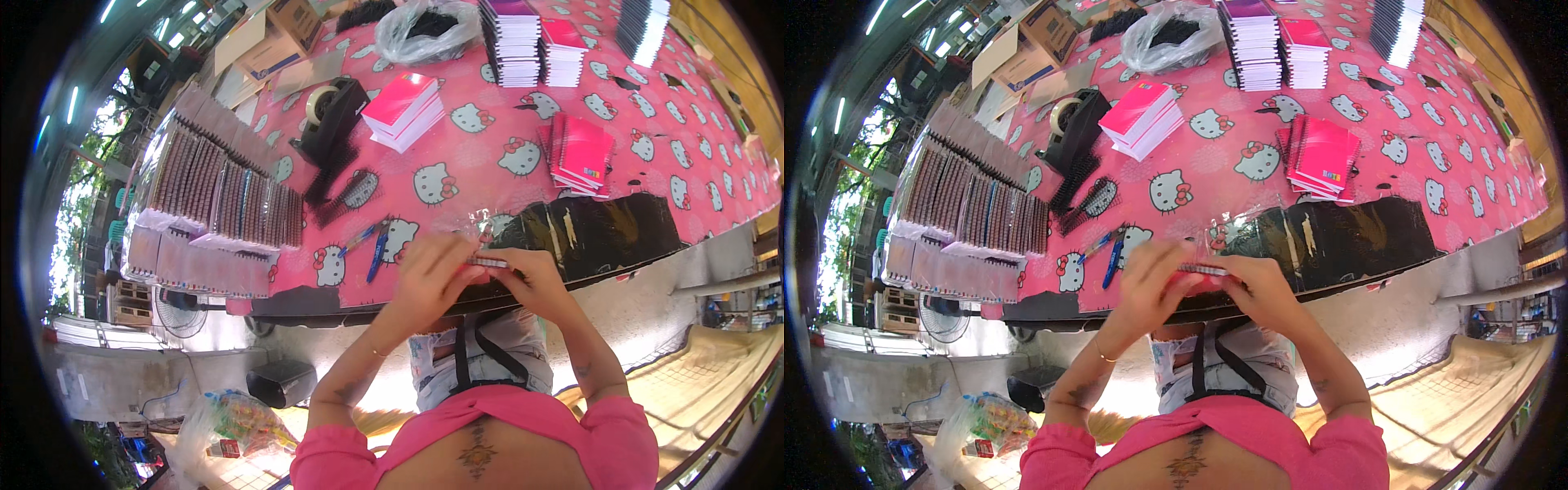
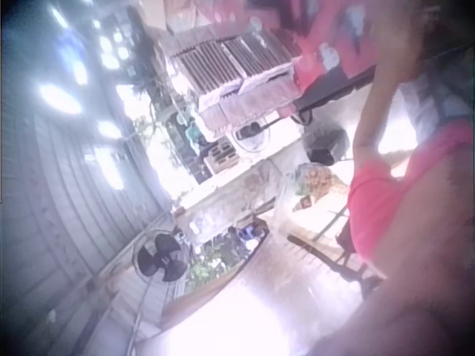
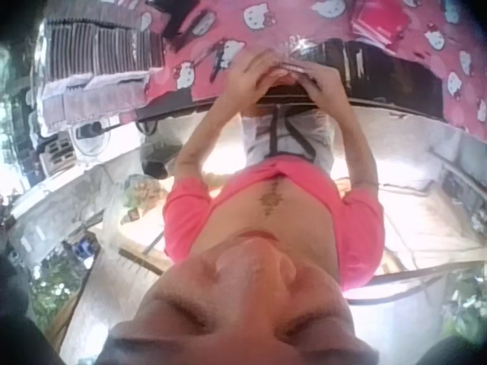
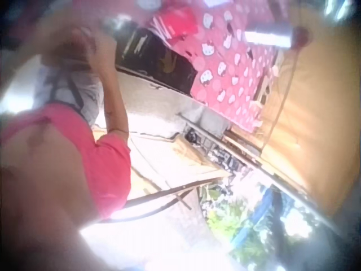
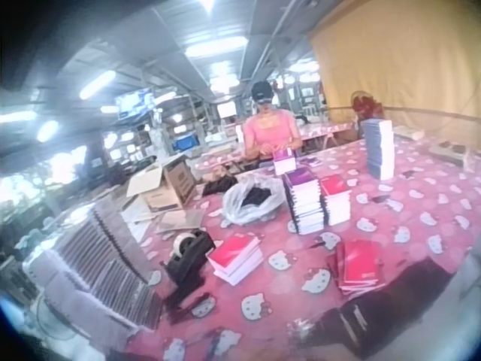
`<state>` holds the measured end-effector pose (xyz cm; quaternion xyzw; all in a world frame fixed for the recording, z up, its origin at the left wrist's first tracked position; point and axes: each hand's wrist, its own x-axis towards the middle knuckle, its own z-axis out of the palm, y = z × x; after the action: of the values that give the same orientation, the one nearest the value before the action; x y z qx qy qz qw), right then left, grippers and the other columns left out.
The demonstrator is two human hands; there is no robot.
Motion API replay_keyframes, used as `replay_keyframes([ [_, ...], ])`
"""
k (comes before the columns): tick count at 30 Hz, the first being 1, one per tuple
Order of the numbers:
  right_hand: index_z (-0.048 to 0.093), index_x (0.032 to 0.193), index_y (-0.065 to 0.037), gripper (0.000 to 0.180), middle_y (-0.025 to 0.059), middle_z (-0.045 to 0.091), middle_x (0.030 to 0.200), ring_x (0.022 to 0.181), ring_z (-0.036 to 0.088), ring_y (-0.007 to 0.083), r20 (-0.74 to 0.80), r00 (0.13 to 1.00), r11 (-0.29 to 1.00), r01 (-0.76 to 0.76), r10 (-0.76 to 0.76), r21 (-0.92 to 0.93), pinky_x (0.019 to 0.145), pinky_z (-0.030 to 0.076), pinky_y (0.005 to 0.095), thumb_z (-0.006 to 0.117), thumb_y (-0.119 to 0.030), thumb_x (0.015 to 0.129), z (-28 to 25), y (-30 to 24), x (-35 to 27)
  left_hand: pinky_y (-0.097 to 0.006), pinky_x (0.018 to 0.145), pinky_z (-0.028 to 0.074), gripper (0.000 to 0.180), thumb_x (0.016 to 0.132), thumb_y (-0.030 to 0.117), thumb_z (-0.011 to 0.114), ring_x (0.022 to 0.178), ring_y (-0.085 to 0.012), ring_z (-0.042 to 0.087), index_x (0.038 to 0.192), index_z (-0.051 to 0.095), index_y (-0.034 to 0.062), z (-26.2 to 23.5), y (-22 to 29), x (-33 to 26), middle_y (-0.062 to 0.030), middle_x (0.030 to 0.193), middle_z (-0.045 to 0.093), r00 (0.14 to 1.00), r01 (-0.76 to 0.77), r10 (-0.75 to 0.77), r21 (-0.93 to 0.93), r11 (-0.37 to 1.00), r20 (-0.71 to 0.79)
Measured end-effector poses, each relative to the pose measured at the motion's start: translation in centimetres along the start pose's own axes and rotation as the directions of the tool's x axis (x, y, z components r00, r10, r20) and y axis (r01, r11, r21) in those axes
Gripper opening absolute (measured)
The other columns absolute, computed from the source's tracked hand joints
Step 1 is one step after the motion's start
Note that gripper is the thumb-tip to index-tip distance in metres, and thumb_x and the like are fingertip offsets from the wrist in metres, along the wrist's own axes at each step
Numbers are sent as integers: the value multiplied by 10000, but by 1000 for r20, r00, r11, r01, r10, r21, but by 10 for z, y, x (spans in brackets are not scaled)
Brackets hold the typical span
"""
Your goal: The person uses shears to trim a spiral-bound notebook and then places it into a plastic sleeve.
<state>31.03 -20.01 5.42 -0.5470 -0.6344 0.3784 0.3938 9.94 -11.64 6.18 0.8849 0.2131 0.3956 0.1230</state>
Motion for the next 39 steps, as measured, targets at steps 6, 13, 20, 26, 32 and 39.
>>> replay_keyframes([
  [6, 700, 1189, -74, 460, 78, 691, 1208, 1172, 629, 300, -233, 840, 775, 298, -490, -558, 990, 500, 449, 699, 26, 740, 6, 29, -11, -472, 949, 469, 556, 899, 275, 733, 1117, -398, 603, 1348, 564, -6, -49, -60, -46, -222, 1245, 625, 955, 231, -295, 632, 739, -3],
  [13, 695, 1146, -72, 417, 56, 670, 1218, 1174, 605, 292, -130, 921, 789, 235, -368, -568, 1006, 479, 439, 714, -21, 733, 18, 41, -19, -389, 747, 542, 414, 1029, 303, 569, 921, -277, 669, 1309, 579, -2, -43, -58, -46, -174, 1099, 661, 670, 733, -709, -50, 678, 219],
  [20, 697, 1146, -83, 435, 56, 671, 1219, 1179, 604, 294, -144, 919, 801, 233, -367, -552, 1007, 477, 439, 725, -28, 716, 19, 45, -20, -352, 724, 617, 390, 1063, 331, 466, 843, -226, 721, 1136, 587, -32, -17, -41, -15, -148, 994, 694, 220, 921, -576, -362, -145, 788],
  [26, 697, 1145, -84, 438, 56, 672, 1226, 1188, 602, 295, -129, 928, 810, 230, -349, -539, 1017, 467, 443, 726, -25, 711, 18, 45, -20, -334, 648, 602, 374, 1072, 300, 434, 737, -214, 713, 1077, 592, -39, -13, -47, -9, -124, 898, 677, 206, 921, -569, -354, -163, 796],
  [32, 697, 1146, -83, 439, 57, 673, 1229, 1189, 599, 296, -119, 930, 813, 234, -347, -533, 1017, 465, 447, 724, -31, 711, 17, 46, -20, -272, 555, 506, 326, 1093, 284, 421, 646, -129, 626, 1013, 577, 11, -8, -45, -8, -69, 846, 665, 298, 953, -617, -267, 145, 728],
  [39, 696, 1150, -79, 441, 62, 672, 1230, 1188, 599, 299, -120, 925, 807, 246, -361, -537, 1018, 464, 447, 722, -29, 713, 17, 44, -19, -276, 539, 503, 316, 1094, 278, 416, 621, -122, 613, 1029, 572, 10, -10, -49, -9, -67, 839, 660, 313, 949, -606, -269, 165, 731],
])
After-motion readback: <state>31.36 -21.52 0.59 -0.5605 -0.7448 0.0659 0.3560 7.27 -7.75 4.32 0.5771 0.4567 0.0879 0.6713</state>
